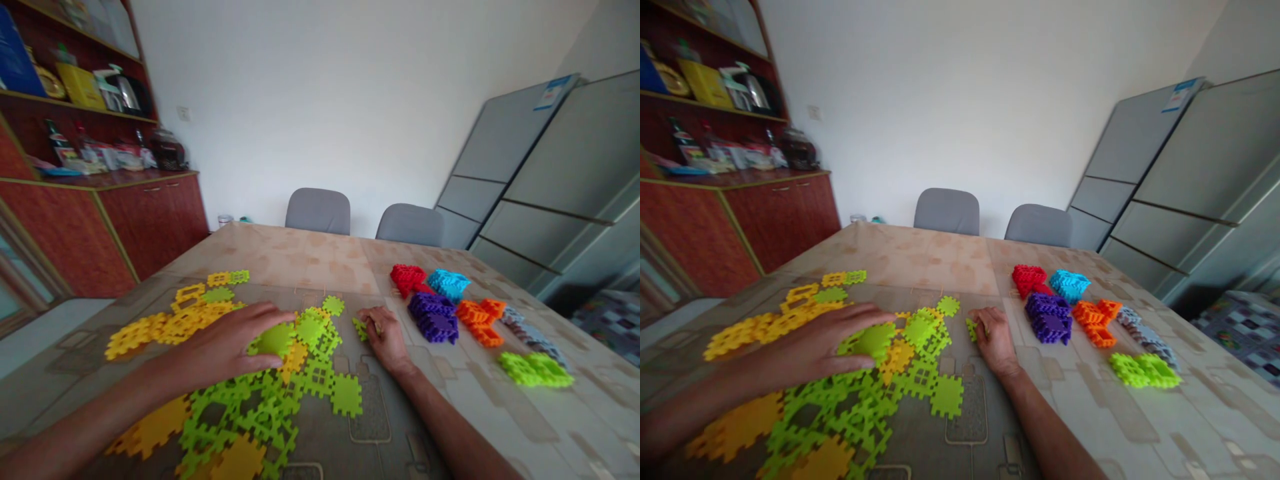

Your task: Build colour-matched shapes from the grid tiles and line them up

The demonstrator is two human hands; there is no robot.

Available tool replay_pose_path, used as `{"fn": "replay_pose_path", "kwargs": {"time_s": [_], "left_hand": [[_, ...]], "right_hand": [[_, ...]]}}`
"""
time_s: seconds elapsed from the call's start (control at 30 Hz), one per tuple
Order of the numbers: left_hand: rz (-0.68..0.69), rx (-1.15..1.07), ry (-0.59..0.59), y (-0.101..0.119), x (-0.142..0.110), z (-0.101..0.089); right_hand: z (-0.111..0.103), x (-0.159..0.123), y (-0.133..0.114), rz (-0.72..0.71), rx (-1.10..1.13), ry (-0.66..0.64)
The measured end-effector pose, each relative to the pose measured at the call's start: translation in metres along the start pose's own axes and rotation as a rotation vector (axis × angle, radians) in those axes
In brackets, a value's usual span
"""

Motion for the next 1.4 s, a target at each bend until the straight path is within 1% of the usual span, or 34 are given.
{"fn": "replay_pose_path", "kwargs": {"time_s": [0.1,0.2,0.3,0.37,0.43,0.5,0.57,0.63,0.67,0.73,0.8,0.83,0.93,1.07,1.17,1.23,1.3,1.37,1.4], "left_hand": [[0.059,0.002,-0.036,0.039,-0.006,0.023],[0.13,-0.021,-0.164,0.074,-0.01,0.056],[0.154,-0.028,-0.218,0.094,-0.009,0.08],[0.141,-0.006,-0.207,0.098,-0.006,0.088],[0.12,0.018,-0.192,0.097,-0.002,0.089],[0.085,0.024,-0.169,0.09,0.001,0.083],[0.039,0.012,-0.111,0.079,0.002,0.071],[0.003,-0.011,-0.064,0.067,0.0,0.061],[-0.001,-0.029,-0.065,0.064,-0.002,0.059],[0.022,-0.067,-0.116,0.063,-0.008,0.063],[0.083,-0.086,-0.184,0.071,-0.013,0.07],[0.113,-0.08,-0.207,0.077,-0.015,0.073],[0.165,-0.012,-0.24,0.092,-0.013,0.076],[0.18,0.087,-0.211,0.106,-0.001,0.076],[0.188,0.13,-0.194,0.112,0.001,0.082],[0.196,0.136,-0.165,0.111,-0.001,0.087],[0.214,0.133,-0.111,0.107,-0.004,0.09],[0.252,0.124,-0.05,0.1,-0.009,0.092],[0.277,0.117,-0.022,0.096,-0.011,0.092]], "right_hand": [[0.001,0.0,0.001,-0.011,0.007,-0.003],[0.001,0.001,0.003,-0.01,0.023,0.003],[0.001,0.002,0.004,0.007,0.037,0.011],[0.0,0.002,0.003,0.018,0.045,0.009],[-0.004,0.001,-0.002,0.014,0.059,-0.012],[-0.01,-0.001,-0.014,-0.017,0.085,-0.07],[-0.016,-0.006,-0.029,-0.048,0.113,-0.191],[-0.018,-0.014,-0.044,-0.036,0.111,-0.367],[-0.019,-0.019,-0.05,-0.023,0.094,-0.459],[-0.017,-0.031,-0.061,-0.011,0.048,-0.616],[-0.012,-0.043,-0.069,-0.024,0.013,-0.741],[-0.009,-0.047,-0.072,-0.03,-0.003,-0.781],[-0.003,-0.053,-0.076,-0.037,-0.057,-0.82],[-0.003,-0.05,-0.079,-0.071,-0.085,-0.797],[-0.005,-0.045,-0.072,-0.074,-0.094,-0.787],[-0.008,-0.041,-0.061,-0.035,-0.102,-0.779],[-0.011,-0.038,-0.05,0.02,-0.111,-0.772],[-0.016,-0.036,-0.045,0.052,-0.09,-0.765],[-0.018,-0.036,-0.047,0.051,-0.062,-0.76]]}}
Point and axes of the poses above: each hand's wrist, its own x-axis towards the middle knuckle, its own z-axis out of the palm, y = z × x, the point moved 7 cm from there along x, towards the middle knuckle, and after that the axes turned 1 degree about z, right-handed, at the moved point
